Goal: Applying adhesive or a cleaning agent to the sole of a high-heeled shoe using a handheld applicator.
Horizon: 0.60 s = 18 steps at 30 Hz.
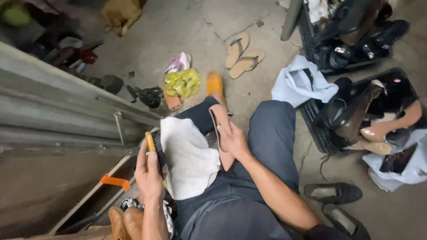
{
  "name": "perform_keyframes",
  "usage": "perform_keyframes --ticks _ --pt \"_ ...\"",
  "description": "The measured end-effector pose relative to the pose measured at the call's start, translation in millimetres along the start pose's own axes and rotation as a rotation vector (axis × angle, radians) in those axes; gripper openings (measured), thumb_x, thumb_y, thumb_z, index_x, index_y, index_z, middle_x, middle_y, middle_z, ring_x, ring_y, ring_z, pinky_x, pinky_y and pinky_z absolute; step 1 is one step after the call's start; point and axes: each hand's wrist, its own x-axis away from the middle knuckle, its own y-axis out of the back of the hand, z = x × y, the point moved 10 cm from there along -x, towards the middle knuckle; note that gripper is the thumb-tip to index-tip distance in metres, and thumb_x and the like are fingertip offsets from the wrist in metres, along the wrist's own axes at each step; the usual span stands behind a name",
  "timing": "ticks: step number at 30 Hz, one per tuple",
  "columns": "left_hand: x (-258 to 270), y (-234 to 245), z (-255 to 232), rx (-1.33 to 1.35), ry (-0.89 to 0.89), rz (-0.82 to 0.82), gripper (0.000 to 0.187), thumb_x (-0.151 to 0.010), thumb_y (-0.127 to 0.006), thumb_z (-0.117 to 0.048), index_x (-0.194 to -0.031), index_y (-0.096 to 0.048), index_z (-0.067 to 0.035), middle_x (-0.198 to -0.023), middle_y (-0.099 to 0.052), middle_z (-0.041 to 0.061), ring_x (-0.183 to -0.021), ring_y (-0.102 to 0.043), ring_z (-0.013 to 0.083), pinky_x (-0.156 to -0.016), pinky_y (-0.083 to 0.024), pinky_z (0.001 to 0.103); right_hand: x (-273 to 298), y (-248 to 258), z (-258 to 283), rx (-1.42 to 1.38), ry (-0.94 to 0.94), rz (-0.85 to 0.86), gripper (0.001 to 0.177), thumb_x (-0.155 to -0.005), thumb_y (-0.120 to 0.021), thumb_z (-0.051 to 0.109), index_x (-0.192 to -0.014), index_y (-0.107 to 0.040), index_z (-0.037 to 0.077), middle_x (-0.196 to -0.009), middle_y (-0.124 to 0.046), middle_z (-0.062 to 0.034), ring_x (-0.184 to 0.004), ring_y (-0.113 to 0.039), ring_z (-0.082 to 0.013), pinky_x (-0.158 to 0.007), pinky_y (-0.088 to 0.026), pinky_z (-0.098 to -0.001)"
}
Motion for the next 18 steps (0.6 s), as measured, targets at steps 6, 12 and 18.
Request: perform_keyframes --ticks 6,12,18 --pt "8.0 -31.9 -0.8 -0.194 -0.077 0.140 0.055 -0.090 -0.064 -0.026 -0.143 -0.057 -0.011 -0.148 -0.059 0.006 -0.134 -0.052 0.0119 -0.112 -0.038 0.027 0.7 6.3 -5.7 0.018 0.061 -0.058 0.042 -0.094 -0.058 0.045 -0.113 -0.065 0.009 -0.106 -0.072 -0.0100 -0.100 -0.068 -0.0236 -0.085 -0.048 -0.0338" --pt "8.6 -66.6 30.5 -0.222 0.011 0.266 0.063 -0.087 -0.078 -0.026 -0.146 -0.059 -0.015 -0.129 -0.067 0.022 -0.107 -0.065 0.0275 -0.088 -0.057 0.041 14.3 16.5 5.9 -0.007 -0.042 -0.044 0.058 -0.095 -0.068 0.049 -0.138 -0.063 0.009 -0.130 -0.069 -0.0218 -0.124 -0.063 -0.0396 -0.104 -0.052 -0.0533" --pt "-6.3 -98.7 39.4 -0.155 0.070 0.352 0.067 -0.085 -0.081 -0.023 -0.146 -0.058 -0.011 -0.136 -0.064 0.022 -0.114 -0.065 0.0281 -0.097 -0.055 0.041 4.8 21.2 -4.1 0.005 -0.079 -0.086 0.062 -0.093 -0.070 0.048 -0.136 -0.063 0.003 -0.124 -0.071 -0.0250 -0.121 -0.064 -0.0407 -0.101 -0.053 -0.0529"
